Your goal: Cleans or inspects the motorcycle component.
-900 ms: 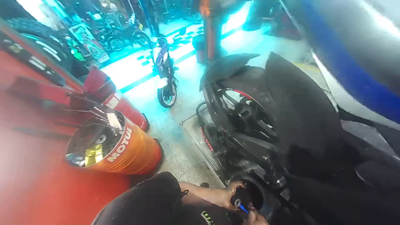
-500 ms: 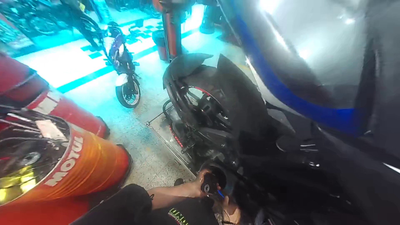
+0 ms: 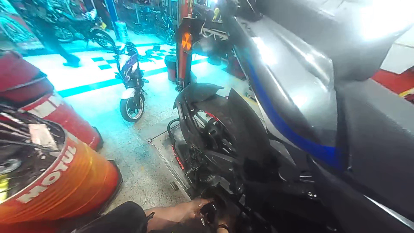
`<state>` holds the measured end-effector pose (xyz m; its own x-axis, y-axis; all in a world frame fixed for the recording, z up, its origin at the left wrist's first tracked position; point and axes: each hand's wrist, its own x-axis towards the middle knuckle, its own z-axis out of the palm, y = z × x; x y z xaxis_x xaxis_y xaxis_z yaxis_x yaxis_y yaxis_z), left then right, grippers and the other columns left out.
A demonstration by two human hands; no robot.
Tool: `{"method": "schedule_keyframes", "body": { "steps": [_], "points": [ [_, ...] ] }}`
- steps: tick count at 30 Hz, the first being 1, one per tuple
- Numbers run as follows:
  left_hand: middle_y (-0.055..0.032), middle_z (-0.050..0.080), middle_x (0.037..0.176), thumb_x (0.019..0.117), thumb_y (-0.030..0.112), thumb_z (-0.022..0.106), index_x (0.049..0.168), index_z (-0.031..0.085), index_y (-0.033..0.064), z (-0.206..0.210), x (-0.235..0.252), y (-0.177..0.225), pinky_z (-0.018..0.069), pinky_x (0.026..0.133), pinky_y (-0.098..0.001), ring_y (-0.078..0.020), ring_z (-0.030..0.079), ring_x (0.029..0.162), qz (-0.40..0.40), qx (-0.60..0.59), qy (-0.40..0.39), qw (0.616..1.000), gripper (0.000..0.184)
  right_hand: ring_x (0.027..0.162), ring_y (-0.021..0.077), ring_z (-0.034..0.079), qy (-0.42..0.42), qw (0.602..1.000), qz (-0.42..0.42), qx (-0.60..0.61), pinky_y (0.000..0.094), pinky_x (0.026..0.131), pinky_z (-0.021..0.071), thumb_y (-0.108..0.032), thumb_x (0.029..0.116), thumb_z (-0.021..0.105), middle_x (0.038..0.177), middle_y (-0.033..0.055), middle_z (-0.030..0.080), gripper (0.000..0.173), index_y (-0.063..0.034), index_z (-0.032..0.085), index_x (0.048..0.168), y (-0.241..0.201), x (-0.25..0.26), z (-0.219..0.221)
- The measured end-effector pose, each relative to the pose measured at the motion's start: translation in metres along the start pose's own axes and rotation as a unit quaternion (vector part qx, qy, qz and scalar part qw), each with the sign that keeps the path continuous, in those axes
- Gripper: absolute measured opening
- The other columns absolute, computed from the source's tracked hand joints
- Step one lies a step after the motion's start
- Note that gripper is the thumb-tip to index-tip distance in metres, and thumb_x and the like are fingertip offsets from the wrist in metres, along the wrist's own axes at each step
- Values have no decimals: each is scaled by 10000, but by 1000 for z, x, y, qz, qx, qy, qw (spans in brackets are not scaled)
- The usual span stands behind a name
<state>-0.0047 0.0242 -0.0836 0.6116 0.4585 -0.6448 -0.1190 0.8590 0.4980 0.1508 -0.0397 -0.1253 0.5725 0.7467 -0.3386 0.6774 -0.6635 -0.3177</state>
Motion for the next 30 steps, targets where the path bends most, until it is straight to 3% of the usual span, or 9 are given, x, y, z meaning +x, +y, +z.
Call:
{"method": "schedule_keyframes", "body": {
  "steps": [5, 8, 12, 13, 16, 19, 21, 24, 30],
  "points": [
    [-85, 683, 1102, 938, 256, 731, 1293, 601, 78, -7, -9, 14, 584, 785, -354, -172, 672, 917, -34, 33, 16, 999, 418, 1265, 437, 595, -43, 996, 72, -43, 598, 1063, 466, -269, 1043, 542, 1345, 279, 626, 450, 23, 594, 1381, 35, -38, -23],
    [-115, 701, 1087, 943, 159, 699, 1220, 635, 9, -5, -9, 15, 589, 825, -380, -195, 683, 941, -38, 51, 6, 998, 321, 1194, 488, 623, 6, 999, 44, 15, 629, 1021, 486, -311, 1057, 539, 1256, 316, 657, 447, 46, 648, 1303, 41, -71, -47],
    [-93, 658, 968, 902, 26, 633, 1124, 600, 11, -2, 3, -5, 579, 752, -368, -177, 646, 855, -53, 96, 10, 994, 225, 1279, 374, 599, 34, 990, 98, 95, 544, 1113, 452, -483, 1050, 498, 1335, 217, 650, 558, -38, 636, 1356, 57, -94, -49],
    [-110, 653, 1001, 895, 17, 633, 1166, 586, 9, -4, 17, -3, 583, 760, -385, -195, 649, 877, -59, 96, 18, 993, 275, 1270, 359, 608, 24, 991, 78, 105, 536, 1118, 449, -469, 1061, 478, 1324, 205, 662, 541, -47, 638, 1358, 52, -89, -50],
    [-179, 656, 1097, 869, 23, 571, 1233, 547, 12, -3, 30, -8, 594, 787, -483, -281, 668, 940, -73, 30, 38, 996, 365, 999, 327, 724, -6, 997, 16, 79, 565, 875, 575, -432, 1054, 469, 1057, 144, 743, 424, -106, 694, 1204, 35, -92, -39],
    [-260, 620, 1202, 904, 96, 489, 1287, 494, 12, 0, 32, -5, 574, 837, -628, -409, 658, 1040, -98, -46, 20, 994, 393, 1083, 402, 698, -10, 994, 103, 46, 615, 926, 540, -467, 1063, 442, 1154, 190, 732, 484, -133, 669, 1330, 40, -94, -39],
    [-288, 618, 1201, 913, 139, 478, 1267, 495, 9, -5, 27, -11, 552, 856, -690, -461, 650, 1063, -108, -75, 2, 991, 377, 965, 373, 731, -9, 994, 101, 42, 589, 836, 577, -429, 1062, 441, 1034, 170, 748, 434, -123, 689, 1246, 42, -110, -29],
    [-292, 615, 1206, 907, 131, 467, 1273, 487, 2, -7, 31, -15, 558, 859, -679, -458, 652, 1064, -97, -75, -4, 993, 388, 974, 364, 727, 34, 990, 114, 79, 583, 877, 566, -386, 1058, 486, 1017, 179, 747, 416, -64, 721, 1175, 61, -115, -29],
    [-197, 649, 1080, 884, 47, 516, 1175, 540, 15, -4, 34, -19, 602, 816, -544, -322, 683, 957, -95, -21, 23, 995, 294, 963, 341, 735, 19, 994, 91, 59, 578, 842, 578, -419, 1058, 471, 1021, 137, 758, 409, -129, 732, 1180, 54, -119, -20]
  ]
}}
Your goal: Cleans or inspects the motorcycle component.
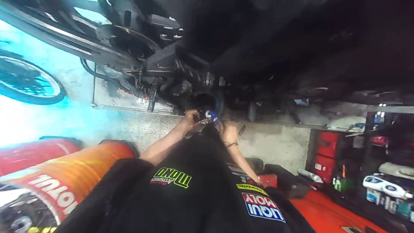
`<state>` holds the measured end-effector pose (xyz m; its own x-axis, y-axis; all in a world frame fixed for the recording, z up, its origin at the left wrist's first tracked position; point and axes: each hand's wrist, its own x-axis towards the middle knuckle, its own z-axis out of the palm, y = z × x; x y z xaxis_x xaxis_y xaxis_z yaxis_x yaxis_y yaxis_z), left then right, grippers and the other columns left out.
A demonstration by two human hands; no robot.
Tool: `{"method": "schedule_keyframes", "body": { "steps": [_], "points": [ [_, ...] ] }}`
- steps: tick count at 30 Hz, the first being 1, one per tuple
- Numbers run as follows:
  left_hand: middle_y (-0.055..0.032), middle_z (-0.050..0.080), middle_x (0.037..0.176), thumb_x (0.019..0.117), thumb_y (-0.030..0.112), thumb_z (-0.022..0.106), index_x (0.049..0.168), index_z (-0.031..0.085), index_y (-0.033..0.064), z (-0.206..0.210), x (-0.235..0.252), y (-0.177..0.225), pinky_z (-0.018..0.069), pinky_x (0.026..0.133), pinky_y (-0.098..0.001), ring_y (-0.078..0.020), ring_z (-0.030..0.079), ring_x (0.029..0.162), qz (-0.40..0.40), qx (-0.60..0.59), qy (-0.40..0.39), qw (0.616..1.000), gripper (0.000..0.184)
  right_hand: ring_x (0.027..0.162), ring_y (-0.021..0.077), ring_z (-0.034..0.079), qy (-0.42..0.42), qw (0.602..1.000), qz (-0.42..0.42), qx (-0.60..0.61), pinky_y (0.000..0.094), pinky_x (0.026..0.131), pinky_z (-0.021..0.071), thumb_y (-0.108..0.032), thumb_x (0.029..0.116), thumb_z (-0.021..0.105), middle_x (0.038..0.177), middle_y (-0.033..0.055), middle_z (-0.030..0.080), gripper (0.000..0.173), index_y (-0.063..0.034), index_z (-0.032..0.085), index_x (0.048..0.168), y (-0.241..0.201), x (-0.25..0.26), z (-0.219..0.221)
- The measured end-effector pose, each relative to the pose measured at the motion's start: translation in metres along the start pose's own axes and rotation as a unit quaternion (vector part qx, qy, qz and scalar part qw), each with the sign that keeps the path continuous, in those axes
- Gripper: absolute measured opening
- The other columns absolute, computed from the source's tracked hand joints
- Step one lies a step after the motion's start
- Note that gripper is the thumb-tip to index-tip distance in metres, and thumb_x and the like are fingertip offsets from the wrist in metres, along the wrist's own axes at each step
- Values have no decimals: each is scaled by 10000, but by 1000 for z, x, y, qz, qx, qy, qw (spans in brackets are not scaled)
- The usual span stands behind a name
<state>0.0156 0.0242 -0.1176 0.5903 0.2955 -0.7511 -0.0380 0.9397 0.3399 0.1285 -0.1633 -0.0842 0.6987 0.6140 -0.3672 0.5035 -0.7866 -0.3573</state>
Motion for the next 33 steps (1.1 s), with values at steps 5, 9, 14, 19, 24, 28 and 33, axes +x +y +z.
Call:
{"method": "schedule_keyframes", "body": {
  "steps": [5, 9, 14, 19, 24, 28, 33],
  "points": [
    [-238, 633, 1151, 892, 73, 518, 1199, 528, 9, 6, 0, 5, 580, 850, -611, -385, 666, 1029, 19, -35, -10, 999, 314, 892, 316, 743, 48, 999, -14, 6, 544, 805, 588, -387, 1064, 474, 951, 135, 758, 399, -100, 741, 1135, 14, -5, 4],
    [-216, 654, 1169, 1033, 386, 437, 1310, 537, 84, 11, 5, 8, 570, 848, -625, -385, 671, 1038, 28, -55, -22, 998, 422, 890, 305, 745, 56, 997, -50, 12, 540, 797, 593, -370, 1054, 498, 961, 118, 762, 368, -106, 741, 1133, 1, 3, 3],
    [-197, 651, 1262, 971, 705, 339, 1407, 524, 188, 26, 0, 0, 539, 854, -687, -409, 652, 1113, 14, -62, 0, 998, 701, 926, 317, 745, 32, 998, -45, 10, 546, 825, 593, -401, 1063, 478, 1001, 126, 764, 404, -112, 743, 1159, -1, 11, 3],
    [-194, 646, 1278, 1002, 682, 312, 1431, 506, 176, 18, 6, -5, 548, 885, -657, -395, 649, 1129, 39, -50, -12, 998, 691, 921, 326, 744, 25, 998, -52, 19, 546, 834, 590, -398, 1057, 494, 980, 141, 762, 409, -87, 753, 1121, 0, 6, 6],
    [-152, 654, 1289, 948, 766, 330, 1431, 517, 230, 12, 9, -18, 547, 892, -622, -355, 649, 1139, 26, -37, 18, 999, 744, 903, 315, 741, -14, 995, -89, 32, 528, 825, 592, -396, 1061, 480, 953, 135, 754, 421, -63, 737, 1082, -3, -3, 13],
    [-186, 622, 1336, 903, 831, 323, 1460, 487, 257, 24, 11, -16, 519, 894, -703, -423, 629, 1168, 29, -109, 9, 994, 816, 865, 298, 747, 7, 992, -120, 46, 509, 800, 602, -364, 1058, 495, 925, 130, 758, 395, -59, 744, 1071, -5, 2, 15],
    [-207, 600, 1362, 847, 874, 310, 1470, 472, 265, 37, -3, -12, 492, 891, -737, -461, 605, 1186, 19, -162, 20, 986, 887, 857, 303, 743, 60, 992, -93, 61, 526, 799, 595, -372, 1059, 493, 916, 139, 754, 406, -55, 747, 1055, 2, 5, 10]
  ]
}}
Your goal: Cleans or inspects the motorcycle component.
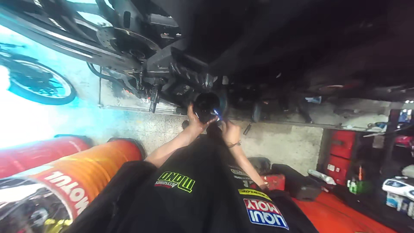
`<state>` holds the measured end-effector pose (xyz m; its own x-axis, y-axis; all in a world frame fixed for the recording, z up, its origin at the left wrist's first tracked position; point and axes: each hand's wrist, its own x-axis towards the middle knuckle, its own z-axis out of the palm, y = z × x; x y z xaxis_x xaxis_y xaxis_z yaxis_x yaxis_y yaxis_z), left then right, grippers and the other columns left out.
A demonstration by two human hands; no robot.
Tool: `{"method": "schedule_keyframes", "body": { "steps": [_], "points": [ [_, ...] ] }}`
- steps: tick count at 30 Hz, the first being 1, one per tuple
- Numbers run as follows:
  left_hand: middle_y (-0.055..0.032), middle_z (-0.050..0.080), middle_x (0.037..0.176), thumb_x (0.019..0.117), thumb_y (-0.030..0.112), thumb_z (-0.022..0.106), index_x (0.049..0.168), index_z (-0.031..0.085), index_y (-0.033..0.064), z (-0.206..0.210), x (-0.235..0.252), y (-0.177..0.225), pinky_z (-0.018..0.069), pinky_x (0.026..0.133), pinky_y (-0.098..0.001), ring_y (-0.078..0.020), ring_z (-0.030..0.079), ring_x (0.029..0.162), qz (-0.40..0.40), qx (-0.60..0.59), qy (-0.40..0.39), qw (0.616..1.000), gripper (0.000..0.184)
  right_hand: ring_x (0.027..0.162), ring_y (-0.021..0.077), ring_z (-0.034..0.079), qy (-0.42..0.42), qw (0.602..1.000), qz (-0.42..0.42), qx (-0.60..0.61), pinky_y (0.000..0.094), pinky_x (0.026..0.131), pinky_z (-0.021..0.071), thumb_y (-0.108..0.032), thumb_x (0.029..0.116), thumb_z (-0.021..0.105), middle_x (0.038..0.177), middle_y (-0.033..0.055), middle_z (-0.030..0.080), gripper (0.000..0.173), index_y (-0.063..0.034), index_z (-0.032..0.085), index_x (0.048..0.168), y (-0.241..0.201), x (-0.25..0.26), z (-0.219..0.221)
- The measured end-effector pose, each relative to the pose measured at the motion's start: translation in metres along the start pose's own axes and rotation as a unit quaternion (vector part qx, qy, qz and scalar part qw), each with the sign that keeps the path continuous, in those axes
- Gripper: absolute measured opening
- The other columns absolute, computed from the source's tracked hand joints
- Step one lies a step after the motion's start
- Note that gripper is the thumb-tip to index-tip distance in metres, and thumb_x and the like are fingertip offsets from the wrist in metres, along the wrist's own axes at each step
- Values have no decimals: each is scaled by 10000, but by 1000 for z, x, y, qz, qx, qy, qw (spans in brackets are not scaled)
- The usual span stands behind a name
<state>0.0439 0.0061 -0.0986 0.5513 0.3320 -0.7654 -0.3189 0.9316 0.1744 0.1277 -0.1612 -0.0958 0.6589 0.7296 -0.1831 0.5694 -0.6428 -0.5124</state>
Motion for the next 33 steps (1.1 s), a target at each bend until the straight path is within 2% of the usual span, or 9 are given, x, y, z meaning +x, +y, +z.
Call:
{"method": "schedule_keyframes", "body": {
  "steps": [3, 8, 15, 19, 23, 26, 29, 31, 33],
  "points": [
    [-228, 562, 1409, 851, 865, 335, 1487, 452, 236, -4, -7, -7, 472, 936, -752, -484, 576, 1232, -5, -41, 2, 999, 902, 876, 262, 751, -18, 994, -104, 21, 476, 771, 620, -353, 1062, 507, 982, 102, 760, 358, -81, 736, 1097, -9, -26, 9],
    [-244, 565, 1376, 932, 710, 395, 1464, 438, 163, 23, -8, -5, 490, 929, -732, -477, 593, 1199, 23, -93, 4, 995, 764, 861, 224, 748, 80, 990, -115, 21, 430, 739, 622, -338, 1061, 525, 989, 88, 760, 332, -86, 738, 1094, 6, -23, 4],
    [-228, 594, 1331, 928, 727, 400, 1445, 463, 171, 32, -11, -14, 513, 909, -700, -450, 620, 1153, 14, -94, 5, 995, 762, 867, 174, 738, 144, 970, -167, 99, 353, 767, 619, -267, 1059, 528, 979, 89, 757, 291, -61, 732, 1079, -1, -22, -2],
    [-220, 559, 1397, 935, 711, 417, 1485, 420, 193, 32, -18, -22, 503, 931, -709, -455, 592, 1214, 15, -87, 36, 995, 755, 859, 227, 746, 134, 988, -59, 56, 424, 799, 613, -286, 1053, 526, 933, 98, 764, 319, -62, 753, 1069, 14, -13, -1],
    [-229, 567, 1382, 928, 717, 414, 1462, 448, 172, 24, -22, -27, 492, 940, -721, -465, 590, 1215, 24, -89, 47, 995, 764, 887, 222, 750, 76, 990, -99, 71, 423, 800, 621, -298, 1061, 517, 974, 94, 766, 321, -70, 741, 1090, 7, -25, 1],
    [-216, 551, 1405, 922, 700, 440, 1477, 430, 201, 33, -19, -25, 477, 937, -743, -470, 575, 1230, 41, -86, 43, 994, 747, 831, 238, 738, 101, 992, -45, 65, 442, 792, 604, -311, 1057, 511, 884, 106, 750, 348, -54, 742, 1022, 17, -9, -5],
    [-225, 566, 1386, 932, 700, 425, 1467, 447, 189, 30, -21, -26, 468, 934, -762, -475, 584, 1219, 44, -79, 40, 995, 740, 857, 229, 747, 56, 992, -85, 80, 438, 790, 620, -307, 1062, 507, 932, 99, 759, 336, -66, 741, 1067, 12, -21, -3],
    [-210, 566, 1391, 920, 718, 425, 1467, 448, 207, 31, -20, -25, 470, 926, -757, -466, 580, 1226, 47, -80, 48, 995, 748, 855, 255, 743, 70, 995, -29, 65, 456, 811, 605, -305, 1054, 515, 906, 120, 756, 356, -40, 748, 1011, 17, -14, -8],
    [-202, 558, 1414, 910, 741, 410, 1480, 442, 229, 32, -16, -25, 457, 937, -768, -469, 565, 1253, 51, -91, 39, 994, 767, 844, 252, 743, 70, 995, -33, 59, 450, 799, 607, -305, 1055, 510, 899, 117, 755, 356, -40, 744, 1016, 22, -12, -10]
  ]
}}
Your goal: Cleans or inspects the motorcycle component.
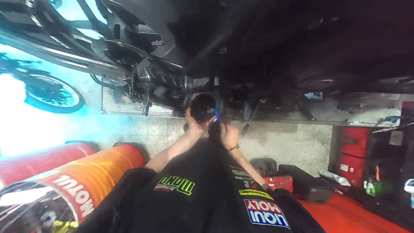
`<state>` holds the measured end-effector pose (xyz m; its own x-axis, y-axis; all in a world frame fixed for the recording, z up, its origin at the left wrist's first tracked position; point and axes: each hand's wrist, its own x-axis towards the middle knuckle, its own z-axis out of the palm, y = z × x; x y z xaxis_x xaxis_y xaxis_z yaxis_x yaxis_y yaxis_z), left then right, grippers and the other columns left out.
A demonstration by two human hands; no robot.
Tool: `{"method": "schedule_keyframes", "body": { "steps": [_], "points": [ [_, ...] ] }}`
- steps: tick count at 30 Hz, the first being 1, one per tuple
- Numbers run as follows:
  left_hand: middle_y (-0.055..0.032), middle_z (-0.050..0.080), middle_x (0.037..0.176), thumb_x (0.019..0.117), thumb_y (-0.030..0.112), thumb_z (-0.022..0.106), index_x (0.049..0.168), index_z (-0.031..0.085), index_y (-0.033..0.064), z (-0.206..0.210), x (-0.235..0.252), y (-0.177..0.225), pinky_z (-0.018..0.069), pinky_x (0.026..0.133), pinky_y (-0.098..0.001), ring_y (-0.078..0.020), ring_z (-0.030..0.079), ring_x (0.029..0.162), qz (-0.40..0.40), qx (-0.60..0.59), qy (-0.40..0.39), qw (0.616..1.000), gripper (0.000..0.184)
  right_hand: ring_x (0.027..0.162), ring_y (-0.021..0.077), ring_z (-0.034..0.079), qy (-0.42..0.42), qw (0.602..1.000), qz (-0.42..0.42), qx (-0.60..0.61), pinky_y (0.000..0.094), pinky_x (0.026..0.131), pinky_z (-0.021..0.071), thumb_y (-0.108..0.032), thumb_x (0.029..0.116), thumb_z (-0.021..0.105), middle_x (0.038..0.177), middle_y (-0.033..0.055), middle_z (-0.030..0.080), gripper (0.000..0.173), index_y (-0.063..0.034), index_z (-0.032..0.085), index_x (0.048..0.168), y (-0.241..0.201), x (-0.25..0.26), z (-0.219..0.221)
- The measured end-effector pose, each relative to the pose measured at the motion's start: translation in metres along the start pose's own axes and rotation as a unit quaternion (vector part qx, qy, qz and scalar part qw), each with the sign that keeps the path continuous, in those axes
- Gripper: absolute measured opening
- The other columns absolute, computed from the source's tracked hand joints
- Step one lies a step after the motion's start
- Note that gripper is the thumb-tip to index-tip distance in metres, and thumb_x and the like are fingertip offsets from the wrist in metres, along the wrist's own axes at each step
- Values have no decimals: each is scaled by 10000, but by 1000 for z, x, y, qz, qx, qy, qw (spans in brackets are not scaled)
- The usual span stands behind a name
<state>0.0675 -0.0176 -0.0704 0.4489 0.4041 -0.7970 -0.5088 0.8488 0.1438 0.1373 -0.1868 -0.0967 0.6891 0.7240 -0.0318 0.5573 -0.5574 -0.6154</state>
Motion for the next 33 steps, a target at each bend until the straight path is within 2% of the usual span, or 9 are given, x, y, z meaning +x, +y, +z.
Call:
{"method": "schedule_keyframes", "body": {
  "steps": [2, 6, 8, 12, 15, 18, 25, 28, 33],
  "points": [
    [-209, 553, 1419, 907, 770, 376, 1486, 436, 224, -6, 3, 1, 448, 956, -769, -471, 558, 1262, 6, 2, -17, 1000, 798, 871, 247, 751, -33, 998, -51, 16, 448, 799, 620, -303, 1063, 503, 951, 116, 760, 345, -50, 736, 1079, -4, -10, 3],
    [-195, 552, 1421, 882, 800, 387, 1492, 424, 248, 2, 6, 2, 455, 946, -762, -460, 564, 1254, 7, 13, -5, 1000, 824, 835, 257, 739, 0, 1000, -7, -5, 457, 792, 603, -324, 1057, 513, 884, 125, 747, 368, -40, 739, 996, -3, 6, -2],
    [-191, 552, 1437, 868, 848, 368, 1502, 432, 259, -4, 2, 4, 434, 966, -784, -466, 553, 1278, -5, 32, -26, 999, 868, 850, 239, 749, -39, 997, -59, 16, 437, 788, 619, -297, 1058, 517, 924, 110, 758, 332, -50, 740, 1059, -13, -5, -4],
    [-138, 551, 1461, 877, 862, 352, 1526, 408, 332, -11, 11, 16, 459, 952, -768, -427, 553, 1299, 1, 97, -37, 995, 840, 886, 318, 734, -122, 989, 54, -56, 540, 815, 581, -402, 1058, 483, 913, 149, 744, 437, -49, 736, 1006, -19, 11, -18],
    [-186, 643, 1300, 875, 883, 289, 1455, 500, 246, -38, 14, 13, 524, 887, -696, -406, 643, 1141, -29, 144, -41, 988, 887, 914, 341, 736, -219, 972, 46, -71, 571, 799, 583, -423, 1054, 476, 960, 147, 749, 424, -87, 731, 1095, -34, 1, -17],
    [-202, 647, 1292, 901, 847, 300, 1451, 511, 208, -44, 19, 15, 523, 890, -699, -413, 637, 1157, -64, 137, -71, 986, 869, 930, 363, 729, -197, 969, 95, -116, 602, 781, 572, -465, 1049, 468, 984, 154, 745, 450, -99, 728, 1081, -23, 12, -18],
    [-144, 665, 1298, 928, 832, 247, 1436, 534, 245, -31, 20, 29, 541, 893, -648, -362, 647, 1166, -69, 219, -54, 972, 827, 936, 312, 741, -121, 982, -4, -146, 559, 742, 589, -456, 1049, 482, 1055, 92, 757, 395, -160, 729, 1134, -21, 22, -13],
    [-171, 673, 1265, 978, 775, 198, 1420, 546, 166, -45, 20, 29, 566, 919, -558, -331, 665, 1133, -83, 234, -123, 961, 829, 1011, 319, 710, -121, 976, -74, -165, 554, 852, 552, -427, 1065, 471, 1067, 106, 737, 379, -146, 721, 1110, -36, 17, -10],
    [-203, 675, 1209, 1048, 659, 168, 1354, 564, 55, -47, 24, 29, 572, 922, -521, -323, 672, 1092, -101, 229, -205, 946, 784, 1106, 361, 671, -53, 983, -4, -175, 682, 988, 419, -460, 1039, 512, 1121, 112, 739, 382, -172, 741, 1140, -28, 34, -13]
  ]
}}
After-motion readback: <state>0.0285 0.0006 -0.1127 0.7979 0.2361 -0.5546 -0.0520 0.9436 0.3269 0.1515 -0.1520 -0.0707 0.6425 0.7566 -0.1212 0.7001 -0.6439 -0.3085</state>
